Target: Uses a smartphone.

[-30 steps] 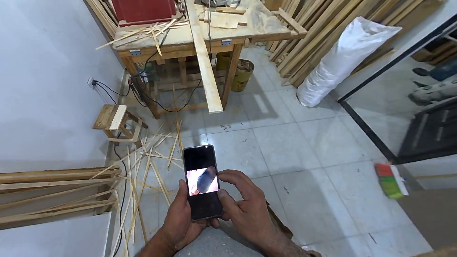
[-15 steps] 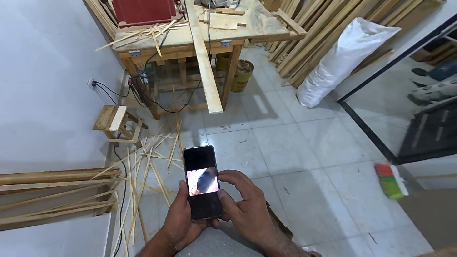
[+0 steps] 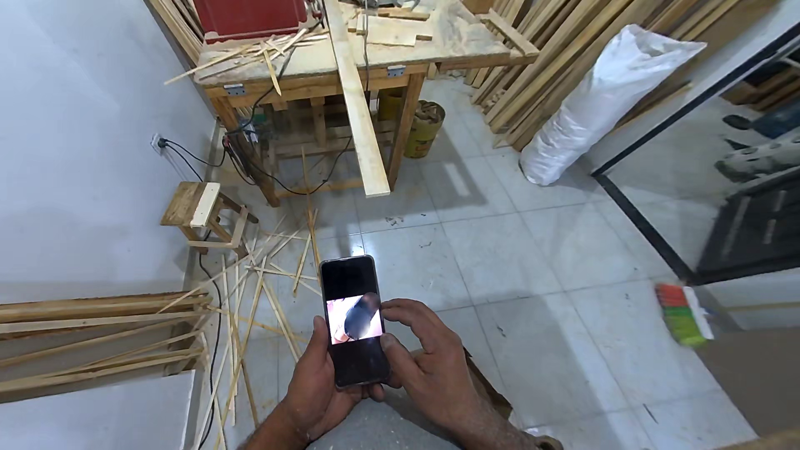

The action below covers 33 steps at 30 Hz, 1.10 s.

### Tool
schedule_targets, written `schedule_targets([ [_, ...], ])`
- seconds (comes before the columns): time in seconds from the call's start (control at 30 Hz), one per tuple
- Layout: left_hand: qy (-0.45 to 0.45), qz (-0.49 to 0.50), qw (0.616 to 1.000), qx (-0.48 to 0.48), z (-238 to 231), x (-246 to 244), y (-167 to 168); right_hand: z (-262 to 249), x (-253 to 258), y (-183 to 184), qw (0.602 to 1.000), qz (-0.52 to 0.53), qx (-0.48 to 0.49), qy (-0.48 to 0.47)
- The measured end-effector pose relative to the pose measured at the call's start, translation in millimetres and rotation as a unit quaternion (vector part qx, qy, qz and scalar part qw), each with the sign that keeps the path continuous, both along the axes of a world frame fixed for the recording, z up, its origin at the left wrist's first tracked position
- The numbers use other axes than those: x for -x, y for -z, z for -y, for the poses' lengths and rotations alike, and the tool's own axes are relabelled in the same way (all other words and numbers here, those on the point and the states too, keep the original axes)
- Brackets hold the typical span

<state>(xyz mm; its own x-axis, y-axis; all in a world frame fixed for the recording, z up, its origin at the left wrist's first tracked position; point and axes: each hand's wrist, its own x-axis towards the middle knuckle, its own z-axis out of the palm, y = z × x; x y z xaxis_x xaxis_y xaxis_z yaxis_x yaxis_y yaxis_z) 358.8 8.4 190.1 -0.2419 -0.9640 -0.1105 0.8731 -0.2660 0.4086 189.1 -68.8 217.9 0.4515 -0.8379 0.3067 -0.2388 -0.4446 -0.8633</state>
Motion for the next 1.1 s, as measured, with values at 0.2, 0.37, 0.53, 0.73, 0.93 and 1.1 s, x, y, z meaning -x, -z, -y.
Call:
schedule_targets([
  [0.2,0.002,0.001,1.0,-0.001,0,0,0,0,0,1,1.0,-0.003,-0.001,-0.002],
  [0.37,-0.001,0.022,1.0,-0.015,-1,1,0,-1,0,1,1.0,-0.001,0.0,-0.002],
  [0.53,-0.006,0.026,0.999,-0.018,-1,1,0,-3,0,1,1.0,-0.022,0.002,0.008],
  [0.73,-0.012,0.016,0.999,-0.031,-2,1,-3,-5,0,0,0.996,-0.081,0.025,-0.016],
  [0.93,-0.018,0.017,0.999,-0.029,-2,2,-3,-4,-6,0,0.993,-0.102,0.057,0.011],
  [1.1,-0.012,0.03,0.999,-0.01,-2,3,-4,-2,-12,-1,0.989,-0.097,0.099,0.042],
])
